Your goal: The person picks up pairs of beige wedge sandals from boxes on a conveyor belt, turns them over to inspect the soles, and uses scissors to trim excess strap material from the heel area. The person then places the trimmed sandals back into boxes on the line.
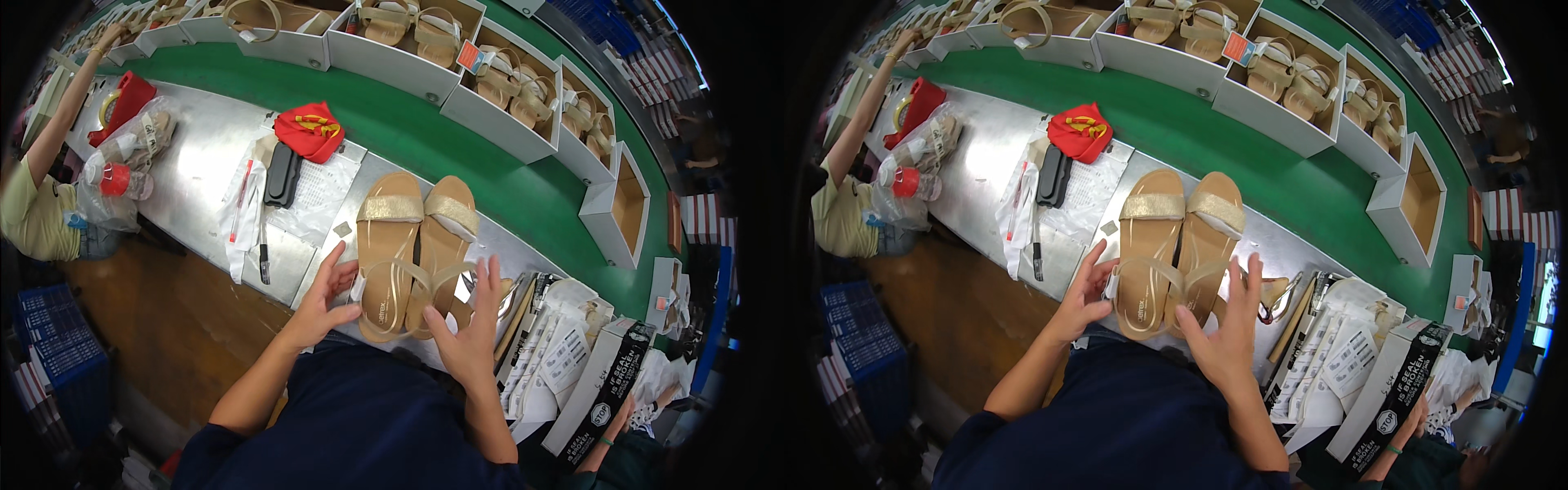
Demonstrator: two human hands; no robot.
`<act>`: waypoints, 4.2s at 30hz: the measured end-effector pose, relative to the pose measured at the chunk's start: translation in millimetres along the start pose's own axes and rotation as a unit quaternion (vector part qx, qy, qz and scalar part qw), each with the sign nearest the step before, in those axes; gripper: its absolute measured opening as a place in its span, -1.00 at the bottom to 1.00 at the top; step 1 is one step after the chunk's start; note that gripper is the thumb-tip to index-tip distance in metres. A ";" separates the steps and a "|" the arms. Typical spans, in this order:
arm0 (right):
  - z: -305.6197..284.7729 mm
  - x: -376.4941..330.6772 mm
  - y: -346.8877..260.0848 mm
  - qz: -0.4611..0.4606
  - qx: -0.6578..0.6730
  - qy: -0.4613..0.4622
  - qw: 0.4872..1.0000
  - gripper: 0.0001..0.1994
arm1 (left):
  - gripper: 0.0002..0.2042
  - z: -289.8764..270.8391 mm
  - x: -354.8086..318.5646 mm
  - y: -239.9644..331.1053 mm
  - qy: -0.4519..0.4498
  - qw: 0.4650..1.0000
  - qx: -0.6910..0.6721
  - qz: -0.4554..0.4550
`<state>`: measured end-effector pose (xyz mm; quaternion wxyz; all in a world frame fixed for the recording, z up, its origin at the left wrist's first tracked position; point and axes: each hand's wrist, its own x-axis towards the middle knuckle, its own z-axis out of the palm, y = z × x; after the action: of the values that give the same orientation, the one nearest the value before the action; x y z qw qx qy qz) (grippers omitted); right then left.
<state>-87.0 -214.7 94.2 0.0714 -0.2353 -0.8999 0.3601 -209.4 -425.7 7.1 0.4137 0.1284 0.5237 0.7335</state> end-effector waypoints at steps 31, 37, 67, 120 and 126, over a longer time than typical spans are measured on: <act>10.6 -68.8 85.7 0.149 0.831 -0.055 0.534 -0.18 | 0.07 67.0 -3.5 9.2 -0.114 0.899 -0.409 -0.106; -46.3 -44.4 54.2 0.049 0.668 -0.027 0.742 -0.21 | 0.14 66.2 -4.7 58.4 -0.184 0.954 -0.230 -0.058; -72.9 -24.2 27.1 -0.009 0.225 0.419 0.880 -0.48 | -0.04 111.2 25.5 104.2 0.189 0.950 0.026 0.249; -78.4 -10.0 19.8 -0.166 0.069 0.168 0.969 -0.22 | -0.38 45.9 47.0 78.4 -0.063 0.951 0.184 0.240; -72.8 -10.0 23.0 -0.138 0.127 0.094 0.978 -0.22 | -0.38 37.9 44.5 77.9 -0.083 0.930 0.231 0.272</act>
<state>-48.0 -160.2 132.1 0.2345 -0.1308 -0.8597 0.4345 -250.4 -376.1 80.2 0.1989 0.4183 0.5871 0.6639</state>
